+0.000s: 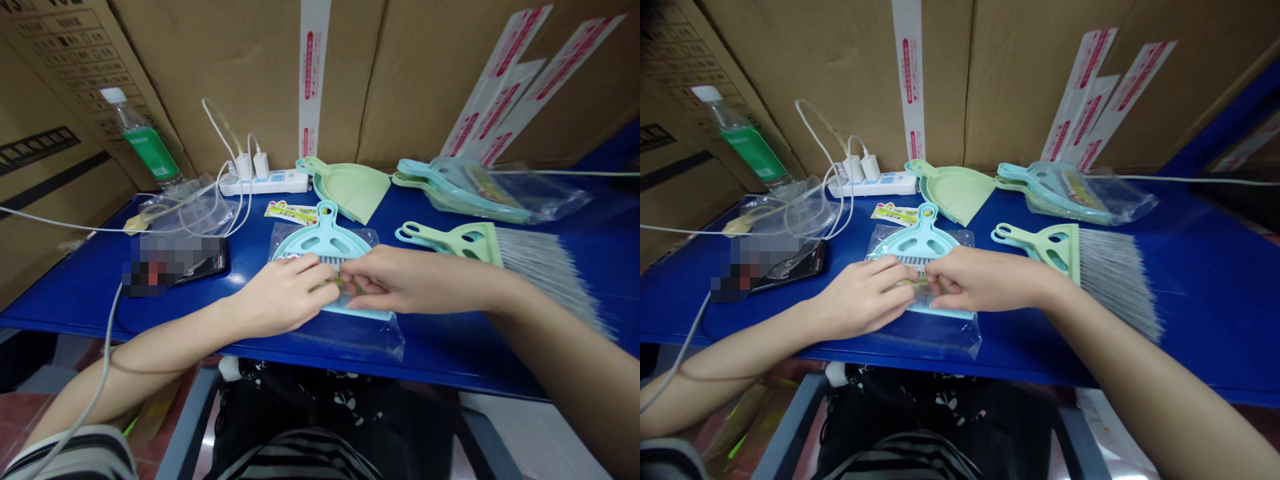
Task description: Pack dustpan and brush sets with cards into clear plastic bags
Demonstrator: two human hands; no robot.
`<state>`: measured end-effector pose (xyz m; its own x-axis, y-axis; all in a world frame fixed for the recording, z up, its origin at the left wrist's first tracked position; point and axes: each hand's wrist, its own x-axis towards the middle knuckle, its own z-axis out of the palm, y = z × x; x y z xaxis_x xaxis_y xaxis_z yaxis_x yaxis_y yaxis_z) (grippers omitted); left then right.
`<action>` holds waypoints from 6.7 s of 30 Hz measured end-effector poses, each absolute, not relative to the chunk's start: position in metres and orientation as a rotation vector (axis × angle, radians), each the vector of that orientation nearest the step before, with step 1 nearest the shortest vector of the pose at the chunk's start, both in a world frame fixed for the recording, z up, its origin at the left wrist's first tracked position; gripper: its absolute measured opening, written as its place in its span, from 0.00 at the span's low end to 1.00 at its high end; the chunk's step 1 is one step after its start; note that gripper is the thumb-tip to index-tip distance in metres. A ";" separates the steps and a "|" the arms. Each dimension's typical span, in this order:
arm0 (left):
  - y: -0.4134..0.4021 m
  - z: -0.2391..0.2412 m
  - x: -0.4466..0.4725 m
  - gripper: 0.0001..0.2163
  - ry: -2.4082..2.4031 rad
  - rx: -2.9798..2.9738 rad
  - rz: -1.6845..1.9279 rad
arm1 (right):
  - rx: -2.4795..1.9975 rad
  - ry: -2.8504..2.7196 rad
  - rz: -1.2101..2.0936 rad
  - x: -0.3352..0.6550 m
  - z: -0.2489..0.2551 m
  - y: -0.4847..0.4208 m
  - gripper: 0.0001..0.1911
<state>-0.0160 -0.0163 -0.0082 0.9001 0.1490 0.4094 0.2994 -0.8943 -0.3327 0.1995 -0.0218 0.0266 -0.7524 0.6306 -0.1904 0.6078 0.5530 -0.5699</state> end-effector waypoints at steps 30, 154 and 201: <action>-0.005 0.022 -0.035 0.08 -0.662 -3.541 -0.003 | -0.994 -2.813 1.051 0.200 0.025 -0.028 0.12; -0.012 0.035 -0.050 0.06 -0.800 -3.438 0.142 | -1.220 -2.821 0.941 0.192 0.025 -0.030 0.07; -0.005 0.029 -0.045 0.05 -0.979 -3.423 0.148 | -1.274 -2.822 0.877 0.195 0.031 -0.034 0.07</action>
<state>-0.0449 -0.0049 0.0294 0.8525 0.4876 -0.1885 0.5215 -0.7681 0.3716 0.1952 -0.0341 0.0313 -0.6843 0.6724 -0.2822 0.7139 0.5386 -0.4475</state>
